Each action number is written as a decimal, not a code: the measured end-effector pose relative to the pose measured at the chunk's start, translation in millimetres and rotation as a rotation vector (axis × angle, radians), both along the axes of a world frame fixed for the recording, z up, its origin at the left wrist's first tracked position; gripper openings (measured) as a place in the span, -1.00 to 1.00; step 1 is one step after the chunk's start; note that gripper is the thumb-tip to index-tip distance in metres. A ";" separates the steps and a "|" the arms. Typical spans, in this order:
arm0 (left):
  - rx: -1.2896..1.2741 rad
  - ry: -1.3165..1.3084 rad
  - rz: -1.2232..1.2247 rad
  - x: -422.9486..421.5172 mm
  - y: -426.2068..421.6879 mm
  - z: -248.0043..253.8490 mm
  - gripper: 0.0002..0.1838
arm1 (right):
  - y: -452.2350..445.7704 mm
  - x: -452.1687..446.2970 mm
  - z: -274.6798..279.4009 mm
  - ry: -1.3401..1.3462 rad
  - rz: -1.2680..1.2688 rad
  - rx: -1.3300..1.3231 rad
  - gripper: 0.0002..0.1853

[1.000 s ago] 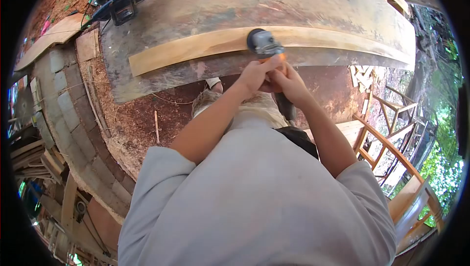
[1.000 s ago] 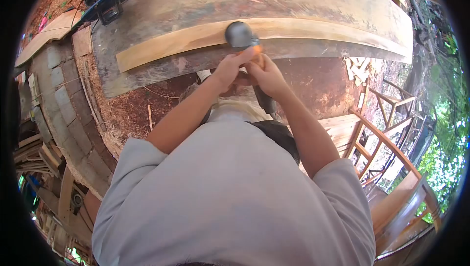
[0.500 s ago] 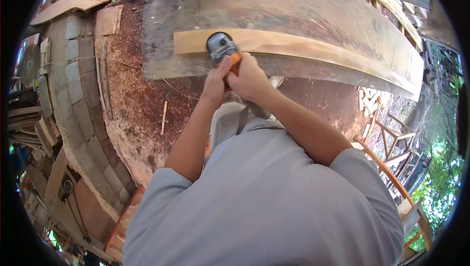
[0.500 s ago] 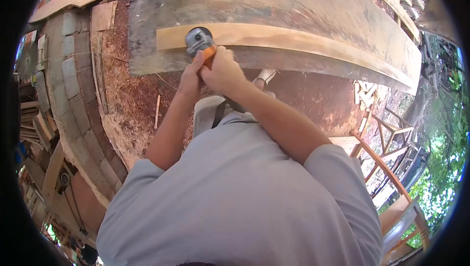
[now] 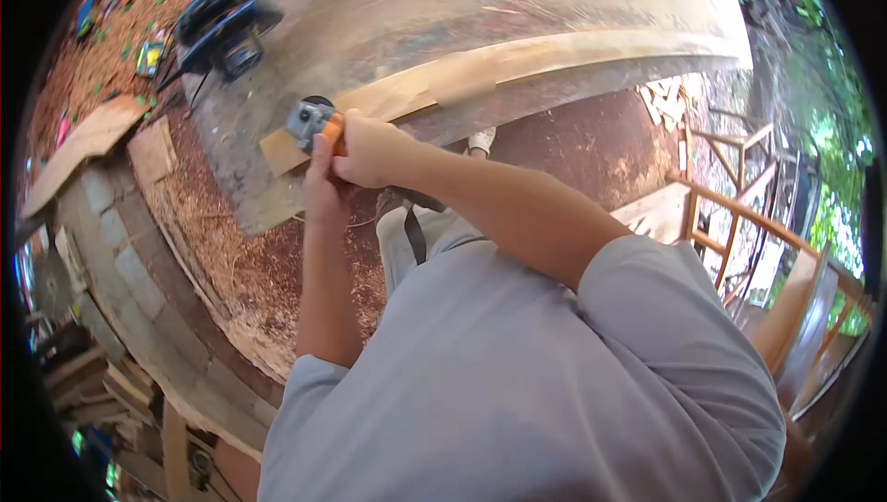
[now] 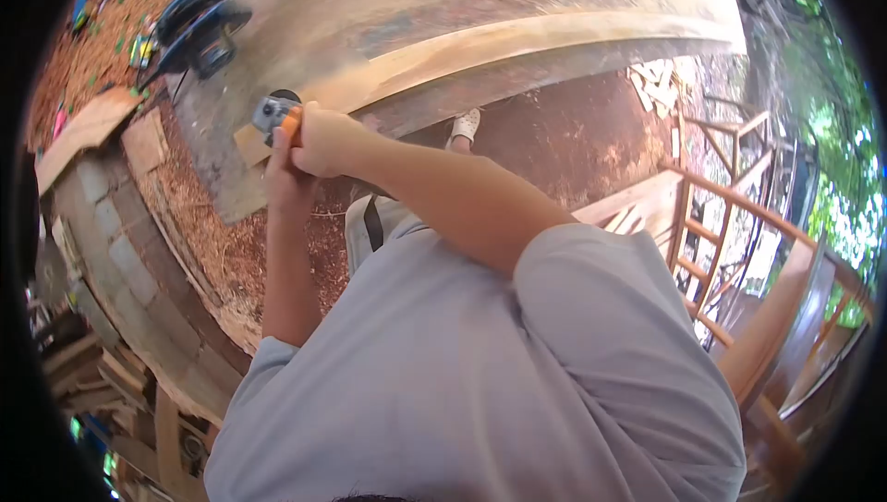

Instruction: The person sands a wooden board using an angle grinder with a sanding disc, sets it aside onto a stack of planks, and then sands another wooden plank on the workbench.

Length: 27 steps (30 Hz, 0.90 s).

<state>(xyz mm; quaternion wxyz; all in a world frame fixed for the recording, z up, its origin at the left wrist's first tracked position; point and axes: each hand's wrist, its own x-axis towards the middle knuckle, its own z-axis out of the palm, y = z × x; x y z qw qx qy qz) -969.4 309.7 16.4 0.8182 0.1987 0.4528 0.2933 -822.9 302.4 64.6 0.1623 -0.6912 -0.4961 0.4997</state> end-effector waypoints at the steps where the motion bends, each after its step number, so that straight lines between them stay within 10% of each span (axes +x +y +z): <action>1: -0.005 -0.007 -0.028 14.3 -5.9 -2.8 -0.34 | -11.2 16.4 4.2 -0.007 -0.028 -0.005 -0.40; 12: -0.121 -0.040 -0.670 194.1 -37.9 5.2 -0.35 | -124.4 167.9 -31.5 -0.017 -0.574 0.049 -0.34; 18: -0.104 -0.092 -0.834 240.3 -37.7 8.4 -0.42 | -142.0 200.9 -21.3 0.219 -0.835 0.114 -0.67; 27: -0.172 0.142 -0.630 141.2 -32.3 -5.3 -0.29 | -95.0 141.7 -7.7 -0.112 -0.430 -0.121 -0.38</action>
